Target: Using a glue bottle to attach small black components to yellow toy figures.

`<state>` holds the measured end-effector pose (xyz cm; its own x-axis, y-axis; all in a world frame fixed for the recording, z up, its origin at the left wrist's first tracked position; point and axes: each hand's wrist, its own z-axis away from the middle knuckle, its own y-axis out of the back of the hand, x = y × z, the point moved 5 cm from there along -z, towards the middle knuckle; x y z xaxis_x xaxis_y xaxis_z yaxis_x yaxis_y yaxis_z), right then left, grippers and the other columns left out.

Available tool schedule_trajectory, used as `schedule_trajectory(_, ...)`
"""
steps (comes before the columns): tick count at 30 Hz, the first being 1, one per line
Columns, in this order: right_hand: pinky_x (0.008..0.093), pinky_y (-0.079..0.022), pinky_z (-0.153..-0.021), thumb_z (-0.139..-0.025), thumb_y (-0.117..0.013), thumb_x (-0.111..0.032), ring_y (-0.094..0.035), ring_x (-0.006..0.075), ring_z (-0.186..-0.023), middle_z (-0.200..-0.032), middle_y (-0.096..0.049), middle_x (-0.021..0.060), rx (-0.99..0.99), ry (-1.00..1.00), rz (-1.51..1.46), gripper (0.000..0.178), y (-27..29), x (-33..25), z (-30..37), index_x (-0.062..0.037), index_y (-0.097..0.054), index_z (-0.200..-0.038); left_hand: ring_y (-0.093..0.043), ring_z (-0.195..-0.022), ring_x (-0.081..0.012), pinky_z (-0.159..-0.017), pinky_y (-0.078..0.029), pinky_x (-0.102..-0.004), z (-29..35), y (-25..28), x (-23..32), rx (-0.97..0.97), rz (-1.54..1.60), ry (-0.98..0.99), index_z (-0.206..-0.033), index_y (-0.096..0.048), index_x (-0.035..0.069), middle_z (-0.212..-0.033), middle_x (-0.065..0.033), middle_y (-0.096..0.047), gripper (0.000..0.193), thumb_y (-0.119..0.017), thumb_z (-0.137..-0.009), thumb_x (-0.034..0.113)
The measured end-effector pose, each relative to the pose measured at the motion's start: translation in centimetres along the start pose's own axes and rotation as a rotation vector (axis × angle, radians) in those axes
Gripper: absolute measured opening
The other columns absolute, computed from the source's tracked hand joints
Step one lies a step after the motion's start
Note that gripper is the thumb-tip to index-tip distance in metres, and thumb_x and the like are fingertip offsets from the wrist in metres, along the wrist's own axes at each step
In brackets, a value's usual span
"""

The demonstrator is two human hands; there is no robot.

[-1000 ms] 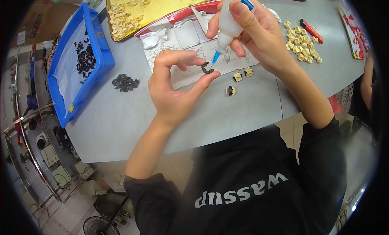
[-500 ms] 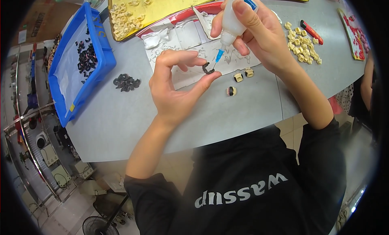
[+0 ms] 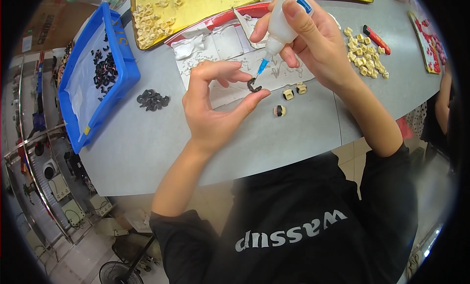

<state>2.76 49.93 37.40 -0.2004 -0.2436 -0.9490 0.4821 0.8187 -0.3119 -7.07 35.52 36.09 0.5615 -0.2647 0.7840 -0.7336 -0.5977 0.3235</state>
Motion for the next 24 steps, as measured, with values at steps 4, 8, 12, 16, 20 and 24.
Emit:
schedule_trajectory(4, 0.0197, -0.045, -0.046, -0.096, -0.044, -0.034, -0.055, 0.0117, -0.052, -0.091, -0.062, 0.0196, -0.003, -0.022, 0.002, 0.033, -0.1, 0.1, 0.0, -0.0022, -0.038, -0.103, -0.061, -0.075, -0.0122, -0.064, -0.042, -0.0237, 0.1, 0.0, 0.0, -0.010, 0.001, 0.005, -0.101, -0.051, 0.007, -0.083, -0.0040, -0.064, 0.051, -0.083, -0.061, 0.008)
schedule_trajectory(8, 0.0197, -0.046, -0.046, -0.096, -0.044, -0.034, -0.055, 0.0117, -0.052, -0.091, -0.062, 0.0192, 0.005, -0.019, -0.019, 0.033, 0.0, 0.3, -0.1, -0.0022, -0.038, -0.103, -0.061, -0.075, -0.0124, -0.064, -0.043, -0.0238, 0.1, 0.1, 0.1, -0.006, -0.004, -0.002, -0.101, -0.051, 0.006, -0.083, -0.0041, -0.064, 0.051, -0.083, -0.061, 0.008)
schedule_trajectory(12, 0.0198, -0.045, -0.046, -0.096, -0.043, -0.035, -0.055, 0.0112, -0.053, -0.091, -0.062, 0.0184, 0.010, 0.015, 0.032, 0.034, 1.0, 1.0, -1.4, -0.0024, -0.038, -0.103, -0.057, -0.081, -0.0130, -0.070, -0.043, -0.0251, 0.1, 0.0, 0.2, -0.060, -0.018, -0.008, -0.107, -0.047, 0.003, -0.089, -0.0054, -0.057, 0.058, -0.082, -0.061, -0.001)
schedule_trajectory(16, 0.0195, -0.045, -0.054, -0.096, -0.041, -0.039, -0.055, 0.0089, -0.063, -0.096, -0.062, 0.0196, -0.260, 0.470, -0.014, 0.035, 0.0, -0.9, -1.2, -0.0041, -0.039, -0.103, -0.059, -0.074, -0.0126, -0.064, -0.042, -0.0245, 0.0, 0.6, 0.0, 0.030, -0.039, 0.013, -0.104, -0.048, 0.006, -0.083, -0.0047, -0.061, 0.055, -0.083, -0.062, 0.005)
schedule_trajectory(20, 0.0198, -0.046, -0.062, -0.092, -0.042, -0.049, -0.054, 0.0084, -0.069, -0.102, -0.062, 0.0207, 0.080, 0.220, 0.108, 0.046, 0.7, -0.8, -0.6, -0.0049, -0.039, -0.105, -0.055, -0.076, -0.0126, -0.069, -0.041, -0.0259, -0.9, 2.1, 0.1, 0.153, 0.012, -0.047, -0.112, -0.041, 0.005, -0.085, -0.0063, -0.061, 0.062, -0.080, -0.065, 0.001)
schedule_trajectory(24, 0.0262, -0.047, -0.072, -0.091, -0.056, -0.024, -0.053, 0.0115, -0.073, -0.108, -0.057, 0.0133, 0.021, 0.328, 0.172, 0.030, 0.1, 0.6, -0.2, -0.0049, -0.043, -0.110, -0.049, -0.082, -0.0124, -0.075, -0.038, -0.0262, -1.2, 4.8, -0.7, 0.430, -0.033, 0.080, -0.118, -0.034, 0.005, -0.090, -0.0077, -0.058, 0.066, -0.076, -0.068, -0.002)
